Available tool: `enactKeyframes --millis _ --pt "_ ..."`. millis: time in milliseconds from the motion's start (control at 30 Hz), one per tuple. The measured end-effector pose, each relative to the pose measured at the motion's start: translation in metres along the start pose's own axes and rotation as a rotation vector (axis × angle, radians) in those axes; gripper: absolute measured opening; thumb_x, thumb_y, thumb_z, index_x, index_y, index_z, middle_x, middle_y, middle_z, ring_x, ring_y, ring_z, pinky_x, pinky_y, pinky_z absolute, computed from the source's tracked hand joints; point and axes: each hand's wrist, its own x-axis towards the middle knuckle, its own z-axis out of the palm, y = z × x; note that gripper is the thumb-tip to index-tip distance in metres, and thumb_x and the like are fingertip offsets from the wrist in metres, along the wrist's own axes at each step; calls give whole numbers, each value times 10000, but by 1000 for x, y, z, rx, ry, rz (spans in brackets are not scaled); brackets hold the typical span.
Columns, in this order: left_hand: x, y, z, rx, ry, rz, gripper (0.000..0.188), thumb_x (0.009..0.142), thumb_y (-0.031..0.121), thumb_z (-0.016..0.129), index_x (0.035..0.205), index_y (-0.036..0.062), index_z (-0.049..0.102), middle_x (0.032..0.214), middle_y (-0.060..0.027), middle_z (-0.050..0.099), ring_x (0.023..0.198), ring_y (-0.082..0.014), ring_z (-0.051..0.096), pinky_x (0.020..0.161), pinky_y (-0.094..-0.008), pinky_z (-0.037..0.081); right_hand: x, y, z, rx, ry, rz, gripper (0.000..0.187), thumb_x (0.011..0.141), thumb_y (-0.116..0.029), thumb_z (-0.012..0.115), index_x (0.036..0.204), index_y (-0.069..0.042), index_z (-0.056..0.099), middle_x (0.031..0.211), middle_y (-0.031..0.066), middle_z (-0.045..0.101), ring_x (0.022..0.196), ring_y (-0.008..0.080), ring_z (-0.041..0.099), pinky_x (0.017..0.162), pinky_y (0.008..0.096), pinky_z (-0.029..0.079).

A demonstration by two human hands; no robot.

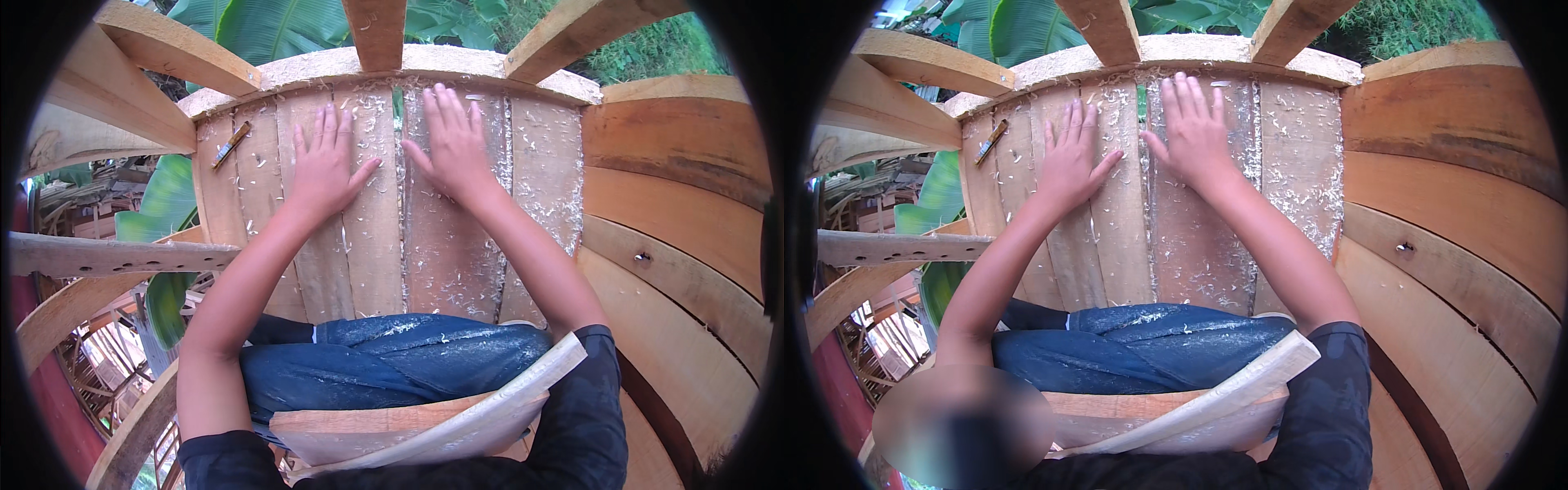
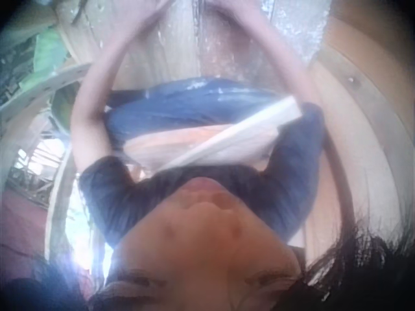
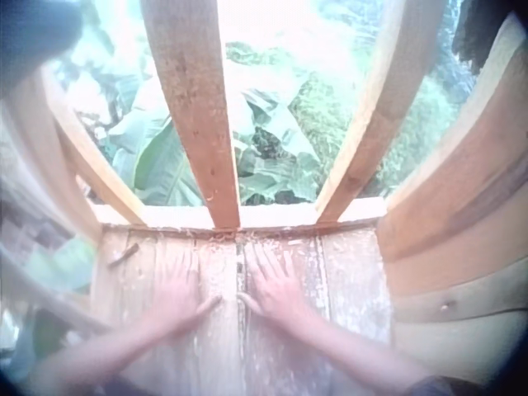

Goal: The person sits cross-legged on a wooden structure and repeatedly wipes the surface with both hands to remove sawdust and debris. They occasionally pick up small wood pieces and place them aside.

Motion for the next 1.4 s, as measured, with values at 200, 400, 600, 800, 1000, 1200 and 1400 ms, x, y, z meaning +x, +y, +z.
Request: enactKeyframes --millis 200,400,600,800,1000,1200,1400 --pt "28 11 -8 -59 39 281 704 933 520 516 1436 39 416 1502 -212 371 1441 -307 299 1173 -547 153 8 0 -4 -181 -123 133 792 917 -559 509 1440 21 382 1460 186 426 1382 312 380 1113 647 203" --pt "39 14 -5 -92 96 -37 591 938 373 521 1408 23 439 1428 -199 465 1388 -303 385 1152 -544 206 12 -16 11 87 -108 -95 624 956 -430 517 1417 -17 430 1493 197 393 1402 319 357 1154 544 229" --pt "41 24 10 -138 127 265 535 863 201 526 1364 16 488 1449 -180 458 1371 -281 415 1151 -530 236 13 9 -10 112 -49 24 557 937 -389 565 1339 -8 513 1422 205 473 1339 334 435 1125 512 291" --pt "49 11 1 -305 177 312 407 803 154 559 1191 40 596 1331 -157 554 1284 -286 491 1116 -487 302 18 -3 10 131 2 -109 500 927 -318 555 1327 -21 518 1373 179 516 1308 320 465 1109 531 317" --pt "67 16 3 -289 209 249 429 851 131 501 1262 36 580 1313 -174 564 1244 -319 513 1074 -460 344 5 -6 -5 206 -130 -273 444 923 -251 570 1311 -38 537 1392 170 511 1316 321 466 1116 526 316" --pt "57 9 6 -311 62 497 511 851 129 522 1357 56 509 1433 -169 479 1384 -318 394 1180 -511 208 -30 37 -33 -103 -116 187 551 942 -353 539 1395 -49 463 1491 177 400 1402 316 359 1126 616 225" --pt "21 26 -7 67 -1 42 665 912 389 542 1472 72 374 1541 -152 344 1456 -313 267 1180 -571 124 -47 13 -9 -27 -150 -28 632 970 -445 490 1462 -63 387 1535 182 336 1448 317 284 1146 630 145"
